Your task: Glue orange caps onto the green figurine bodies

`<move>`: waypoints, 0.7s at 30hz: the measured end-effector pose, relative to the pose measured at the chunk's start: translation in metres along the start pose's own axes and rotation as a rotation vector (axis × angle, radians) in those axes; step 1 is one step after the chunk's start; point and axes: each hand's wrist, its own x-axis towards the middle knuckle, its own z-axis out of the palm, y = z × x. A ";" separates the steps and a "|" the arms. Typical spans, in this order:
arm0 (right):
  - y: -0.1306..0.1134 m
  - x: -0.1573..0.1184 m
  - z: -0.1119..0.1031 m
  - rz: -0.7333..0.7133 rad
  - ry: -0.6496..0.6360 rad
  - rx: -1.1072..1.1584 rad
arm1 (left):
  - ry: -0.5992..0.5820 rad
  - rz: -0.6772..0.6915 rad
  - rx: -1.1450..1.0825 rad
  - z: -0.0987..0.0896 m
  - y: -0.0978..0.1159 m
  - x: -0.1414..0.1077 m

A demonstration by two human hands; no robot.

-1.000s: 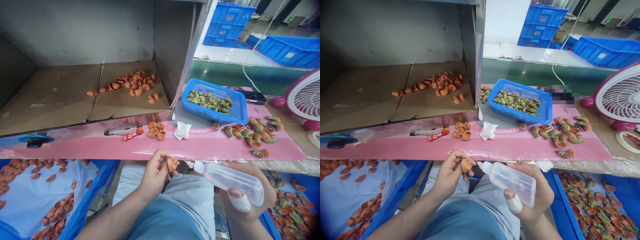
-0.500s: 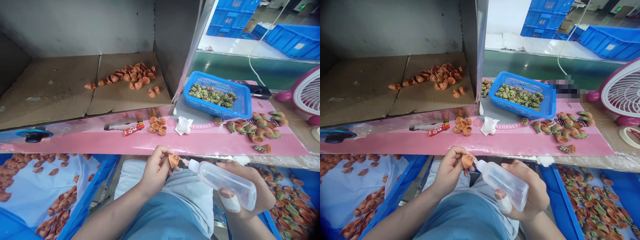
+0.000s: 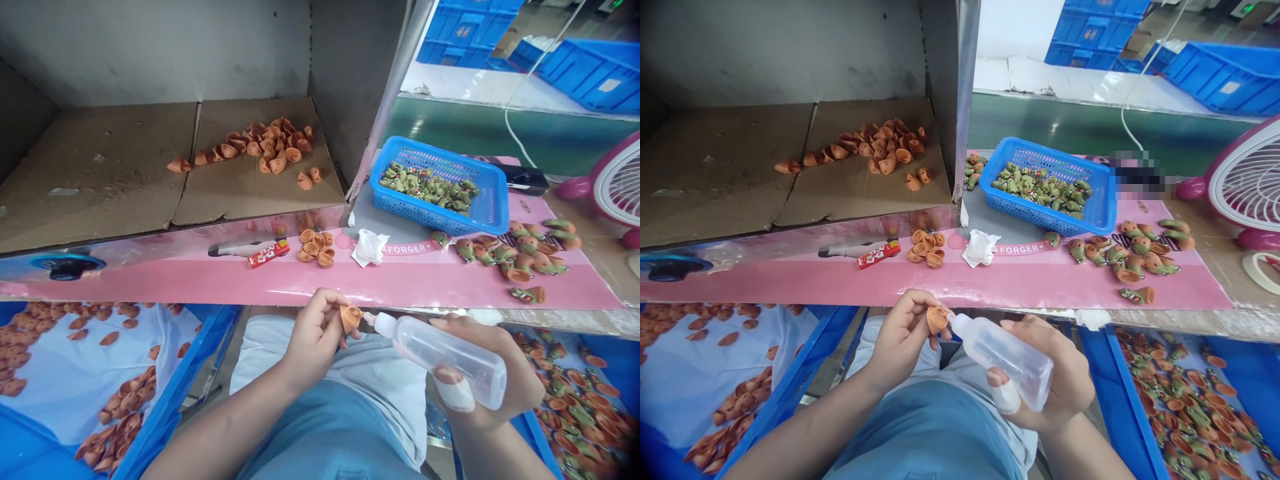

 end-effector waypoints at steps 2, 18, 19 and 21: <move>-0.003 0.003 0.003 -0.033 0.040 0.050 | 0.000 0.005 -0.006 0.000 0.000 0.000; -0.005 0.004 0.009 0.018 0.078 0.029 | 0.004 -0.009 -0.035 0.001 0.000 0.003; -0.005 0.003 0.009 0.028 0.079 0.035 | 0.005 -0.012 -0.036 0.001 0.000 0.003; -0.004 0.003 0.009 0.046 0.075 0.049 | 0.006 -0.016 -0.037 0.001 0.000 0.003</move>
